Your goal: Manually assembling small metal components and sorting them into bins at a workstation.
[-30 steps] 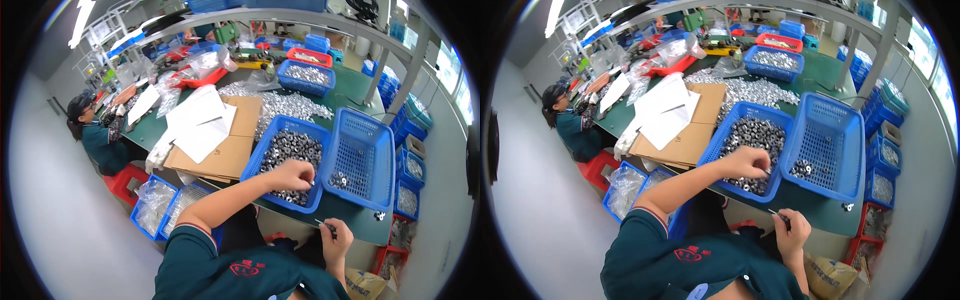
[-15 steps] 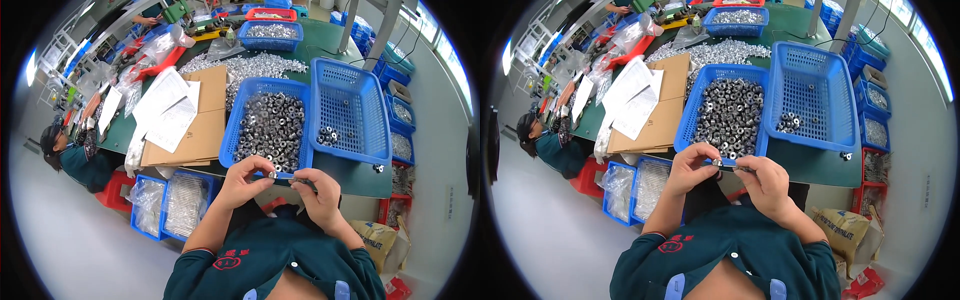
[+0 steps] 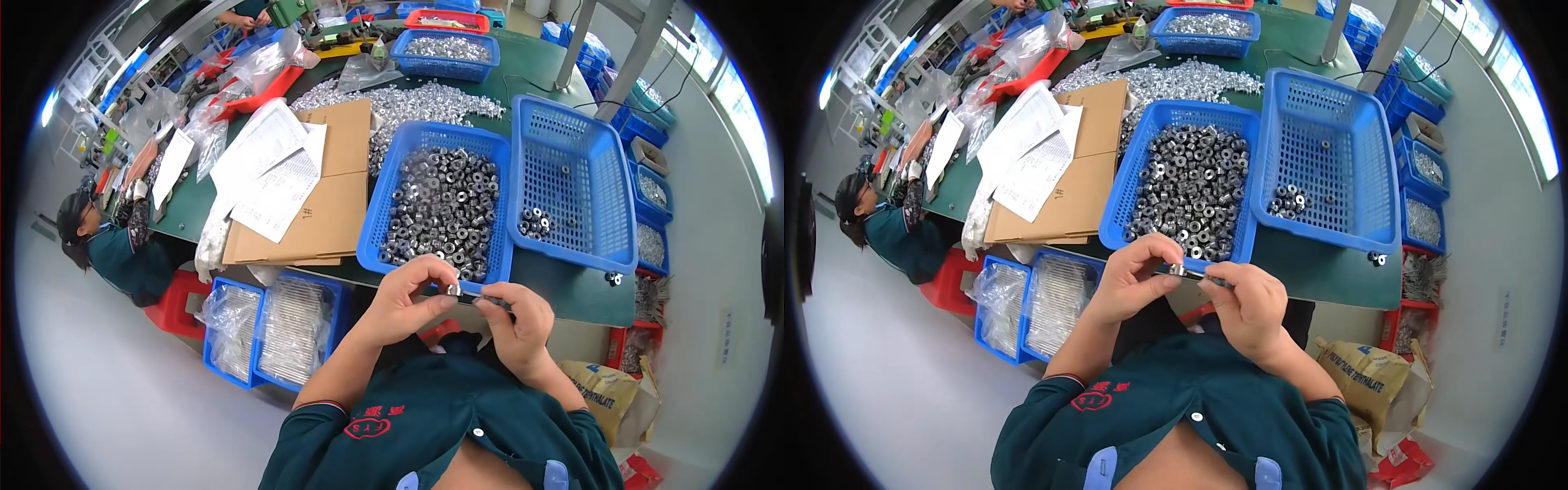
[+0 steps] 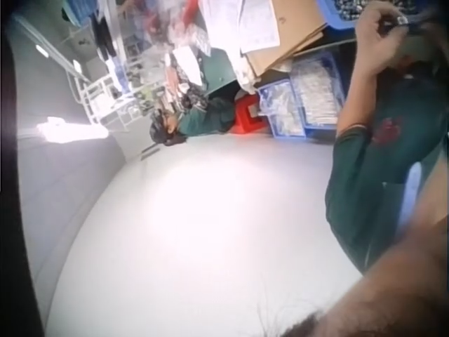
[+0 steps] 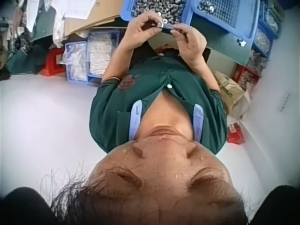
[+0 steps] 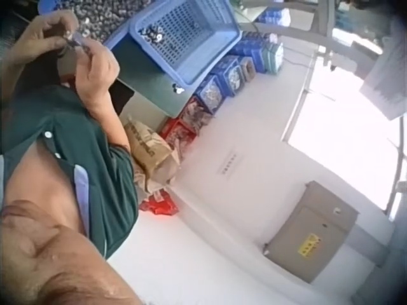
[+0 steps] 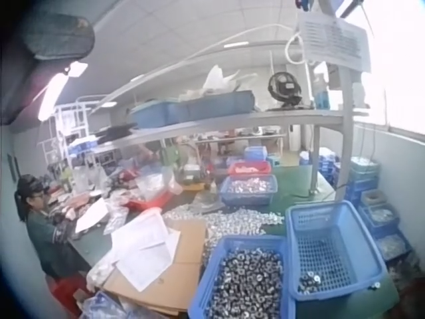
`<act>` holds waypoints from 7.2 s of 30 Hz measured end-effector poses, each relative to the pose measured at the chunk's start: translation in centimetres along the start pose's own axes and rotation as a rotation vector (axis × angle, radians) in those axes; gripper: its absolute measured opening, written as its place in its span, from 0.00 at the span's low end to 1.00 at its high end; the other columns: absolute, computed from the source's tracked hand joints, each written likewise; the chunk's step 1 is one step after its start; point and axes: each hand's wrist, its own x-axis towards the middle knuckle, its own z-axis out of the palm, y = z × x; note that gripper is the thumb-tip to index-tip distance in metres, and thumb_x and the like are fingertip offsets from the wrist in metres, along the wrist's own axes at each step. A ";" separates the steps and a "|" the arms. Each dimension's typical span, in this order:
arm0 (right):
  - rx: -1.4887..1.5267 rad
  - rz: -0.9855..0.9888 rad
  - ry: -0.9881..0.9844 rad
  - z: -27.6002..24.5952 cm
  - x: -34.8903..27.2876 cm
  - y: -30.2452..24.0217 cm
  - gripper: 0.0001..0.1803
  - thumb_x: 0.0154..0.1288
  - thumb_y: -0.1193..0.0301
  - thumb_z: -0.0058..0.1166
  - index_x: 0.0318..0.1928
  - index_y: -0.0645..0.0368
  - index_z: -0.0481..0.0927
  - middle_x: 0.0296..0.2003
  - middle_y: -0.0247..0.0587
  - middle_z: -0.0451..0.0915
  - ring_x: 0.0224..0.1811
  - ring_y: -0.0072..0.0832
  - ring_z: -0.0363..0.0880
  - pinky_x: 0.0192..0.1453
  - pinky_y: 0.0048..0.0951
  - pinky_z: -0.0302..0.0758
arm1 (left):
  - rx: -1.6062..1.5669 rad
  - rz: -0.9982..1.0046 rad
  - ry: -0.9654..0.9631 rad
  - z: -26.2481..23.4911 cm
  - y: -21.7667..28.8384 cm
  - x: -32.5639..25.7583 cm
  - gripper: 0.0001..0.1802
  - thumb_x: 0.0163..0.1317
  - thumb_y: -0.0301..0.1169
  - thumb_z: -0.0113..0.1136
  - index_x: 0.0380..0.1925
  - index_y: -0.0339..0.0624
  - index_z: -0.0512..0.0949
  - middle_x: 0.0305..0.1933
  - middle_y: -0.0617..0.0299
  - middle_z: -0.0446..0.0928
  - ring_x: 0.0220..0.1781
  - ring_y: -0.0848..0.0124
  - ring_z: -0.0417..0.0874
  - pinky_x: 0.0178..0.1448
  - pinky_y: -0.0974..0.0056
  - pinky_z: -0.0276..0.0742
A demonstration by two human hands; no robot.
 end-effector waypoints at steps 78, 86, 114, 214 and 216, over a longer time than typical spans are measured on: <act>-0.053 0.062 0.017 -4.3 -3.8 3.2 0.09 0.53 0.78 0.68 0.33 0.62 0.80 0.22 0.39 0.78 0.20 0.30 0.75 0.24 0.27 0.69 | 1.261 -0.258 -0.579 -0.2 -3.3 11.9 0.13 0.57 0.36 0.61 0.42 0.47 0.84 0.40 0.52 0.85 0.45 0.53 0.85 0.49 0.50 0.79; -0.084 0.083 0.043 -4.5 -4.3 2.8 0.09 0.53 0.78 0.68 0.33 0.62 0.81 0.22 0.38 0.78 0.20 0.30 0.75 0.23 0.27 0.69 | 1.188 -0.240 -0.541 -0.1 -4.5 11.5 0.11 0.52 0.30 0.62 0.37 0.42 0.81 0.37 0.50 0.84 0.44 0.51 0.84 0.47 0.50 0.79; -0.087 0.119 -0.018 -4.1 -3.8 2.6 0.10 0.51 0.79 0.68 0.34 0.62 0.81 0.26 0.40 0.81 0.24 0.33 0.79 0.29 0.29 0.74 | -0.201 -0.484 0.022 -2.4 -0.9 8.5 0.13 0.60 0.18 0.59 0.46 0.31 0.79 0.39 0.55 0.82 0.39 0.63 0.88 0.43 0.62 0.87; -0.091 0.098 0.035 -6.1 -5.1 3.8 0.09 0.53 0.78 0.69 0.33 0.62 0.80 0.22 0.39 0.77 0.21 0.31 0.76 0.25 0.29 0.70 | 1.262 0.038 -0.402 0.7 -1.3 15.3 0.06 0.58 0.30 0.60 0.33 0.42 0.83 0.35 0.57 0.82 0.44 0.55 0.82 0.49 0.53 0.77; -0.075 0.082 0.023 -5.7 -5.0 3.9 0.09 0.53 0.77 0.69 0.33 0.62 0.80 0.22 0.39 0.77 0.21 0.31 0.76 0.25 0.29 0.70 | 1.277 -0.104 -0.439 -0.4 -2.5 13.8 0.10 0.58 0.30 0.60 0.38 0.41 0.83 0.38 0.54 0.82 0.45 0.54 0.82 0.50 0.52 0.78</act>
